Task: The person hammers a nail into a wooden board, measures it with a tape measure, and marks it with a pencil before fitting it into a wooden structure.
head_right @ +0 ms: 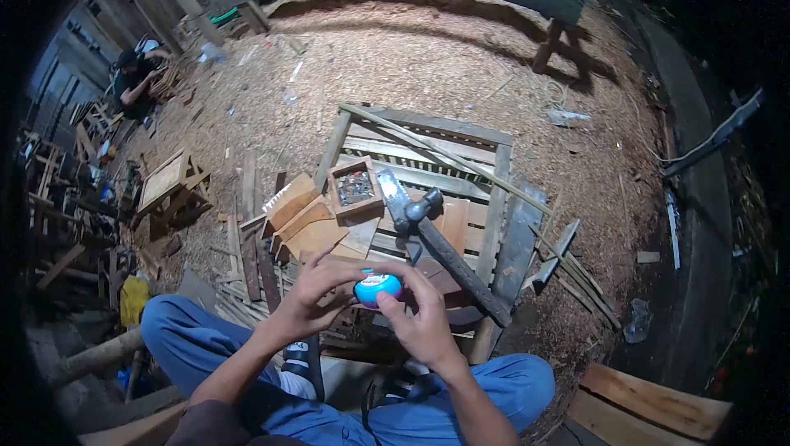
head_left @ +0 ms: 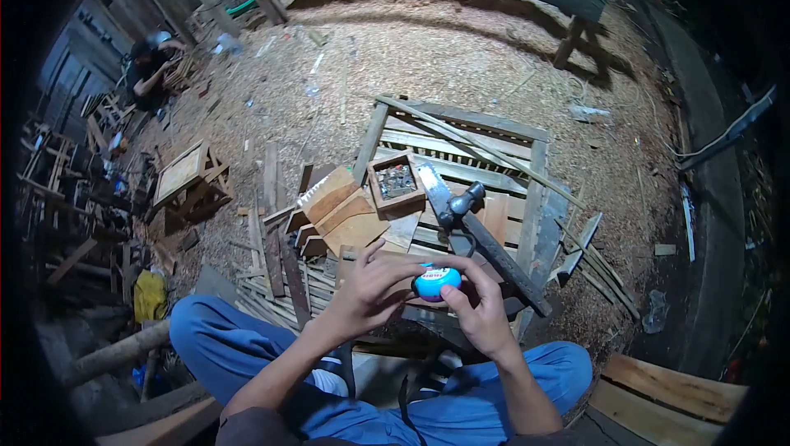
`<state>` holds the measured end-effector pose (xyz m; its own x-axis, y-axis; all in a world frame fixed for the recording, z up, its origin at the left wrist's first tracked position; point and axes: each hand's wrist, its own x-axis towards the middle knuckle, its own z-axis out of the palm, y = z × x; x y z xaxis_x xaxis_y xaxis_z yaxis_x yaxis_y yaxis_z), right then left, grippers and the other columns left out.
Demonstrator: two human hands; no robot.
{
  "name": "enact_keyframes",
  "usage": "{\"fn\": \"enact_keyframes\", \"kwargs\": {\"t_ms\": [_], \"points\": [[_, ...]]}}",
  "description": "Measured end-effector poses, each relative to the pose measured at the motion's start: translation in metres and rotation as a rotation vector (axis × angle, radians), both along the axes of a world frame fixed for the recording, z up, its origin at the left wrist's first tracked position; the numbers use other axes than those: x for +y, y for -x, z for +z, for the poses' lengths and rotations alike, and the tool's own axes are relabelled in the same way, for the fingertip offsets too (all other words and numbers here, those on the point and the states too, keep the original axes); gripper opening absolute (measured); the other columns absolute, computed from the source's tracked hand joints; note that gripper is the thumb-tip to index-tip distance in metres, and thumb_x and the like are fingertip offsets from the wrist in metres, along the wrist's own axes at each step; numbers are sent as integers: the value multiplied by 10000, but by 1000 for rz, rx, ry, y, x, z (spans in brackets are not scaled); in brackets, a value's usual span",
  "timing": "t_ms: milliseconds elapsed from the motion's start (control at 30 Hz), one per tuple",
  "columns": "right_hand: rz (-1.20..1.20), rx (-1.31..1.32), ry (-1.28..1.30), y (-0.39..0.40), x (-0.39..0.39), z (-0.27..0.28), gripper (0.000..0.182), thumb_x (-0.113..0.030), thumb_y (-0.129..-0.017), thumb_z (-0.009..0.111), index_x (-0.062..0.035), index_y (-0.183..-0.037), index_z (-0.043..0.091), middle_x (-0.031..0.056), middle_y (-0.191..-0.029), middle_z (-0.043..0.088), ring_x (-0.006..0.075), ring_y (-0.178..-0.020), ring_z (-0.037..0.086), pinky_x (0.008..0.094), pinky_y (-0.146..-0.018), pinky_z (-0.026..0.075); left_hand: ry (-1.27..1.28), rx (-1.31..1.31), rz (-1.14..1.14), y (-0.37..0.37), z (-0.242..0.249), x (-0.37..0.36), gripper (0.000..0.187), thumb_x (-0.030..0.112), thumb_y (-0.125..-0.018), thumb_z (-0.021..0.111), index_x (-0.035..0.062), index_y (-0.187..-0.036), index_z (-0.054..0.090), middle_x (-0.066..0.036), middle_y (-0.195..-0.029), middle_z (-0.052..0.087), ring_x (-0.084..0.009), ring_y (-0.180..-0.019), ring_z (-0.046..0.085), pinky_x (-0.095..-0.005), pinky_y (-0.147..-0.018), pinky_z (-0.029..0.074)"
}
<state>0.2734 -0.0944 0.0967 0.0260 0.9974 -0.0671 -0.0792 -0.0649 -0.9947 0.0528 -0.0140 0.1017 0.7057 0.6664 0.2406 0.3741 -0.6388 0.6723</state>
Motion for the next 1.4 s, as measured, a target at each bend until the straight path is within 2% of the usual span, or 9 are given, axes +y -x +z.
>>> {"fn": "enact_keyframes", "kwargs": {"t_ms": [200,400,467,500,533,633,900,1000,1400], "points": [[173,-497,-98,10,-7,20,541,-360,-979,727,-56,-1406,592,205,-1239,663,388,-1152,567,461,-1013,460,397,-34,-34,10,17,-16,480,-70,-847,667,68,-1307,653,-133,-1275,640,-310,-1270,604,-482,-1071,474],[36,-371,65,51,-21,0,325,-63,-1006,620,13,-1318,570,295,-1002,681,497,-941,678,504,-781,533,380,-221,60,-5,15,-19,324,-76,-866,702,3,-1180,711,-131,-1041,717,-269,-958,729,-348,-844,563],[-39,-436,7,54,-13,1,156,-11,-1008,602,47,-1152,606,219,-879,698,373,-787,707,404,-720,546,381,-129,135,-9,21,-18,227,-5,-942,708,-6,-1169,716,-150,-1062,716,-281,-989,728,-359,-842,562],[-104,-439,-67,54,-6,0,220,-1,-1004,558,22,-1216,617,287,-901,682,501,-869,680,504,-727,530,325,-196,124,-12,19,-14,227,45,-972,712,-9,-1193,704,-148,-1064,704,-273,-1002,724,-355,-863,561],[-143,-434,-45,52,0,-6,185,-7,-1026,590,51,-1189,655,194,-890,724,235,-795,729,347,-719,550,321,-207,115,-16,22,-9,227,45,-972,712,-9,-1193,704,-148,-1064,704,-273,-1002,724,-355,-863,561],[-210,-221,12,37,5,-6,238,-71,-1045,612,19,-1250,690,106,-848,735,126,-772,707,321,-716,558,386,-171,21,-24,18,1,410,114,-977,744,0,-1346,606,-158,-1175,676,-246,-1070,708,-358,-948,558],[-315,116,50,18,1,26,239,-120,-1080,625,1,-1286,641,49,-876,687,72,-698,629,217,-597,510,817,-299,-124,-40,19,-17,831,237,-886,881,15,-1518,390,-201,-1382,605,-308,-1357,574,-445,-1141,453],[-352,178,-37,11,3,31,229,-115,-1079,626,11,-1269,643,64,-893,706,86,-743,651,231,-611,524,475,-243,-309,-40,-5,-10,802,236,-851,909,13,-1481,466,-188,-1397,610,-293,-1368,572,-426,-1143,451],[-326,-951,-267,11,9,54,786,-88,-854,827,-141,-1562,490,270,-1494,505,478,-1226,622,490,-1054,504,294,-130,-175,-8,31,33,655,296,-831,917,48,-1362,624,-157,-1200,714,-258,-1112,714,-369,-951,562]]}}
